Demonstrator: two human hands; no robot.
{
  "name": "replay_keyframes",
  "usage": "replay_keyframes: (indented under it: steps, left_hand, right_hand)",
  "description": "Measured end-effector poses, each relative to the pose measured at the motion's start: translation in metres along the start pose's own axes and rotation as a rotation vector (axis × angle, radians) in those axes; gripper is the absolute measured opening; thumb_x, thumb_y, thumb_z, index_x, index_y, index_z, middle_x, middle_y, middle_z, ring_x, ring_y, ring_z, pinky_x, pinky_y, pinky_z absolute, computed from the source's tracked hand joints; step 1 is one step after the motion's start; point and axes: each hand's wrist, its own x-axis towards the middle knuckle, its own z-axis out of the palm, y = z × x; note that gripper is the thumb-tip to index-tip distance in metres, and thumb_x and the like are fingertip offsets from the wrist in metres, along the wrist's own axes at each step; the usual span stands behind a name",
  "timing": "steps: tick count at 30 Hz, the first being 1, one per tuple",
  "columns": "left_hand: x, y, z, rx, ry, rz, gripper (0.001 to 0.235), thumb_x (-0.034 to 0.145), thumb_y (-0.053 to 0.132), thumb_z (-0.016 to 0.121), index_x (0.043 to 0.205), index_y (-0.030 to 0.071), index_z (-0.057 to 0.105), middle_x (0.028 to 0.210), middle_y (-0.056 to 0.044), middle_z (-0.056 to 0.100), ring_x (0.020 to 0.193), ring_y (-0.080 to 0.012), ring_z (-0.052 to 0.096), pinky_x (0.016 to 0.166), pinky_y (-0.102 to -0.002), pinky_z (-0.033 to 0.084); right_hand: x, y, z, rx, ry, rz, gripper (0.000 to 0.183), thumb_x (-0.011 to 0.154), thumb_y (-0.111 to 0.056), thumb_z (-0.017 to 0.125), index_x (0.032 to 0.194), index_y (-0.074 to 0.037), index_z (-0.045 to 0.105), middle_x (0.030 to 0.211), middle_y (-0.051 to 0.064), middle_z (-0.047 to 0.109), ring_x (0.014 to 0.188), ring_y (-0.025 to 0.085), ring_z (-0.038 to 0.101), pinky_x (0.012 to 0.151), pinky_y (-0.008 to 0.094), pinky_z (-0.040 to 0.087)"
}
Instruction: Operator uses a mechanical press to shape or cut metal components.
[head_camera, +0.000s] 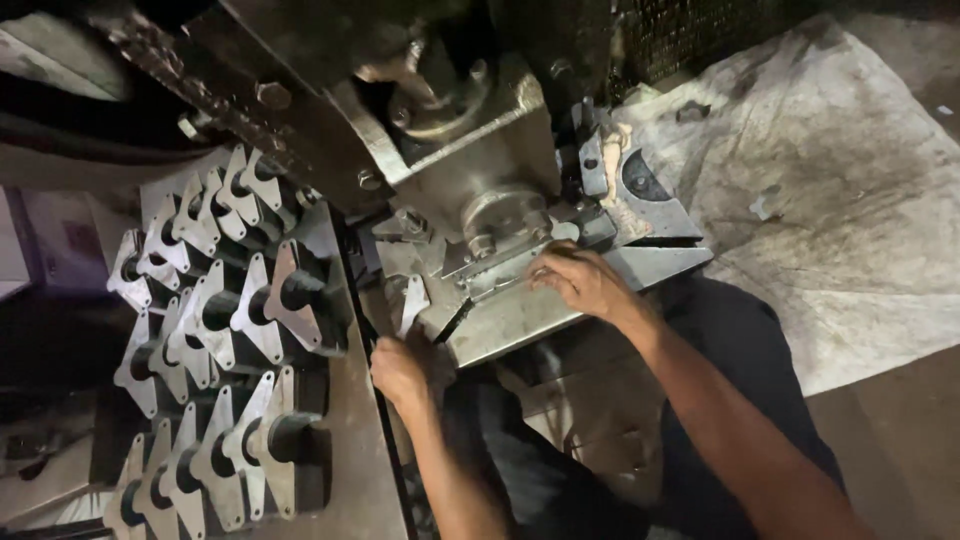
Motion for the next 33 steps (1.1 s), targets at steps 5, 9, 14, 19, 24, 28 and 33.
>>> replay_keyframes:
  steps: [5, 9, 14, 19, 24, 28, 33]
  left_hand:
    - [-0.006, 0.007, -0.027, -0.135, 0.119, -0.099, 0.031, 0.097, 0.034, 0.066, 0.095, 0.002, 0.067, 0.084, -0.024, 0.073, 0.081, -0.0433, 0.073, 0.071, -0.050, 0.057]
    - [-0.027, 0.041, -0.128, -0.524, 0.065, -0.034, 0.042, 0.086, 0.038, 0.079, 0.093, -0.001, 0.068, 0.077, -0.022, 0.073, 0.069, -0.0394, 0.070, 0.063, -0.046, 0.054]
    - [-0.035, 0.052, -0.102, -1.095, -0.187, -0.037, 0.032, 0.090, 0.030, 0.080, 0.103, 0.004, 0.067, 0.079, 0.000, 0.070, 0.064, -0.0120, 0.060, 0.055, -0.030, 0.051]
    - [-0.055, 0.120, -0.126, -1.659, -0.595, -0.332, 0.013, 0.094, 0.019, 0.070, 0.089, 0.009, 0.064, 0.058, 0.006, 0.050, 0.039, -0.0045, 0.036, 0.033, -0.025, 0.022]
    - [-0.048, 0.153, -0.076, -1.736, -0.477, -0.339, 0.024, 0.098, 0.021, 0.072, 0.085, 0.008, 0.057, 0.055, 0.003, 0.048, 0.037, -0.0065, 0.041, 0.033, -0.026, 0.027]
    - [-0.032, 0.166, -0.054, -1.629, -0.370, -0.343, 0.029, 0.097, 0.023, 0.075, 0.082, 0.002, 0.061, 0.054, 0.001, 0.050, 0.038, -0.0086, 0.041, 0.034, -0.029, 0.030]
    - [-0.022, 0.177, -0.051, -1.637, -0.143, -0.207, 0.021, 0.093, 0.022, 0.076, 0.089, 0.003, 0.069, 0.069, 0.005, 0.064, 0.058, -0.0033, 0.049, 0.051, -0.025, 0.041]
  right_hand:
    - [0.009, -0.017, -0.007, -0.009, 0.115, -0.140, 0.038, 0.088, 0.002, 0.068, 0.126, 0.001, 0.061, 0.123, 0.022, 0.071, 0.117, 0.039, 0.067, 0.093, 0.044, 0.056]
    - [0.008, -0.019, -0.015, -0.368, 0.312, -0.074, 0.054, 0.082, -0.018, 0.082, 0.125, 0.003, 0.056, 0.115, 0.025, 0.066, 0.107, 0.042, 0.066, 0.092, 0.047, 0.054]
    - [0.007, 0.018, -0.029, -0.757, 0.254, -0.121, 0.034, 0.088, -0.001, 0.074, 0.121, 0.000, 0.066, 0.117, 0.018, 0.071, 0.113, 0.036, 0.068, 0.100, 0.045, 0.055]
    - [-0.015, 0.064, -0.064, 0.273, 0.480, 0.304, 0.017, 0.105, -0.006, 0.070, 0.115, 0.008, 0.071, 0.110, 0.025, 0.072, 0.094, 0.033, 0.068, 0.084, 0.042, 0.057]
    - [-0.002, 0.031, -0.092, 0.735, 0.782, 0.651, 0.028, 0.104, -0.023, 0.059, 0.117, 0.002, 0.062, 0.107, 0.023, 0.074, 0.089, 0.030, 0.076, 0.082, 0.039, 0.062]
    - [-0.015, 0.067, -0.059, 0.546, 0.269, 0.857, 0.077, 0.109, -0.056, 0.037, 0.119, 0.016, 0.065, 0.094, 0.023, 0.077, 0.076, 0.033, 0.074, 0.070, 0.046, 0.060]
    - [-0.010, 0.003, 0.046, 0.694, -0.030, 0.878, 0.056, 0.098, -0.050, 0.048, 0.115, 0.001, 0.065, 0.078, 0.015, 0.071, 0.055, 0.021, 0.067, 0.048, 0.033, 0.054]
